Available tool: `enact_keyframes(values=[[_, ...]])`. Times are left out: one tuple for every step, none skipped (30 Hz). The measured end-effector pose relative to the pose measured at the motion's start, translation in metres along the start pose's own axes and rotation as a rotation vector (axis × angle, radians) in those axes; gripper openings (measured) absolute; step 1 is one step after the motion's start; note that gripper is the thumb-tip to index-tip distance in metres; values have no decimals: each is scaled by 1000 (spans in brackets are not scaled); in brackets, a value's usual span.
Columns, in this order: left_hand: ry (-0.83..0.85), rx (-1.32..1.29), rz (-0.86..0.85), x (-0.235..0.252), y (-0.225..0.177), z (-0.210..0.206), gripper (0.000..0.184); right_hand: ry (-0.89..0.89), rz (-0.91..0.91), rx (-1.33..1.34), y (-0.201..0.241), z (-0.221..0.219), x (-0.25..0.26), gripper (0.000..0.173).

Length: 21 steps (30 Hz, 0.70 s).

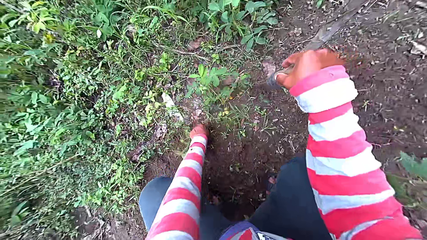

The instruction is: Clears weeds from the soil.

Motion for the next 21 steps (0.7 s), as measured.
enact_keyframes(values=[[4,7,-11,-9,1,-4,49,4,10,0,-2,0,-1,44],[15,27,-22,-18,3,-10,50,6,19,3,-4,-1,-2,43],[41,60,-40,-29,4,-18,50,8,29,3,-6,0,-3,42],[92,89,-63,-45,5,-33,51,14,35,2,-7,1,-4,41],[169,109,-87,-66,6,-55,51,25,43,1,-8,0,-5,41],[251,132,-123,-92,6,-79,51,33,49,5,-9,-1,-7,40],[331,162,-174,-117,3,-99,50,34,48,12,-9,-2,-7,41],[397,194,-249,-139,-4,-114,48,31,48,20,-10,-1,-6,41],[436,232,-345,-155,-13,-124,46,21,50,19,-10,-1,-5,41],[437,266,-448,-164,-22,-129,46,16,56,18,-10,0,-5,41],[393,276,-537,-165,-28,-130,46,15,59,16,-10,-1,-6,42],[322,267,-593,-158,-33,-123,46,13,61,16,-9,-2,-7,42],[229,233,-601,-146,-35,-111,47,5,63,19,-8,-3,-7,41],[125,179,-555,-131,-34,-97,48,-2,65,20,-7,-3,-8,41],[37,113,-463,-113,-30,-82,52,-7,65,16,-7,-4,-9,41],[-23,51,-339,-93,-23,-70,60,-6,63,15,-7,-3,-9,41],[-53,0,-211,-72,-12,-60,69,-8,63,14,-7,-3,-8,40],[-46,-25,-96,-53,0,-52,77,-13,67,12,-7,-3,-8,40],[-20,-28,-17,-37,13,-47,83,-18,71,11,-7,-2,-8,41],[28,-23,22,-26,24,-44,80,-17,80,9,-7,-2,-8,42],[77,-8,19,-21,32,-42,72,-10,88,4,-7,-2,-9,42]])
Point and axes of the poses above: each hand's wrist, its own x-axis towards the middle knuckle, its own z-axis out of the back of the hand, y = z × x, the point moved 1 cm from there along x, towards the middle knuckle, and after that the axes turned 4 degrees about x, right-handed, at the moved point
